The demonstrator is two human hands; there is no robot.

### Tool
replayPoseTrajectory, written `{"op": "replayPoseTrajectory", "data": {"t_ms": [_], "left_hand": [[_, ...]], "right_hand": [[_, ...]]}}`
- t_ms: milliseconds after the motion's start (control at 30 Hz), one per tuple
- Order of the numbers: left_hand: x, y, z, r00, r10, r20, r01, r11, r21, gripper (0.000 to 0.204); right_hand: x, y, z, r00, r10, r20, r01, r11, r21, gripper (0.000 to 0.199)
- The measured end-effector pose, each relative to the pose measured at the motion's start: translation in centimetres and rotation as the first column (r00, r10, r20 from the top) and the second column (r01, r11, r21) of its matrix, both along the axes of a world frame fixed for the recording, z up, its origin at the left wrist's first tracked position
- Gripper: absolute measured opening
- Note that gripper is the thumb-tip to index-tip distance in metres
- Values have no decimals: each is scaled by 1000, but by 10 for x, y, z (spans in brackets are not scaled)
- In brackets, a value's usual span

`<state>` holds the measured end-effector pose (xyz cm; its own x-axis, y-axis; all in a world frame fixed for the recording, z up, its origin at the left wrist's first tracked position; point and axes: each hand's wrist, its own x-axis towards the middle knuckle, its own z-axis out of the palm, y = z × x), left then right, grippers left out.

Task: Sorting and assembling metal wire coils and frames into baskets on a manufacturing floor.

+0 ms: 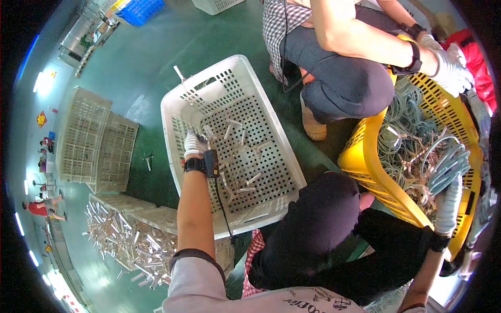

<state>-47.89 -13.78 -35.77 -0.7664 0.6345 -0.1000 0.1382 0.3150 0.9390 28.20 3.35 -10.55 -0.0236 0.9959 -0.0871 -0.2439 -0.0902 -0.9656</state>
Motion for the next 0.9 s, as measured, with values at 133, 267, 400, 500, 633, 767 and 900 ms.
{"op": "replayPoseTrajectory", "data": {"t_ms": [133,267,400,500,633,767,900], "left_hand": [[79,67,3,832,303,464,-265,953,-147,59],[15,50,-42,951,152,271,-24,906,-424,75],[50,91,-76,946,63,317,220,590,-777,81],[-27,42,-86,994,-93,51,100,655,-749,80],[30,63,-102,997,-65,36,73,767,-638,73],[20,57,-86,996,-10,-88,-44,811,-583,78],[74,74,-43,956,148,-252,-253,853,-457,75]], "right_hand": [[7,-11,14,993,44,114,-52,996,70,56],[24,6,-18,997,58,56,-58,998,-6,57],[105,-4,-27,986,-20,166,23,1000,-17,56],[128,2,-61,995,5,101,-1,999,-45,56],[154,-19,-43,977,-53,208,64,997,-47,55],[182,-26,-51,980,-54,191,61,998,-29,54],[122,-31,-24,973,-74,217,72,997,14,54]]}}
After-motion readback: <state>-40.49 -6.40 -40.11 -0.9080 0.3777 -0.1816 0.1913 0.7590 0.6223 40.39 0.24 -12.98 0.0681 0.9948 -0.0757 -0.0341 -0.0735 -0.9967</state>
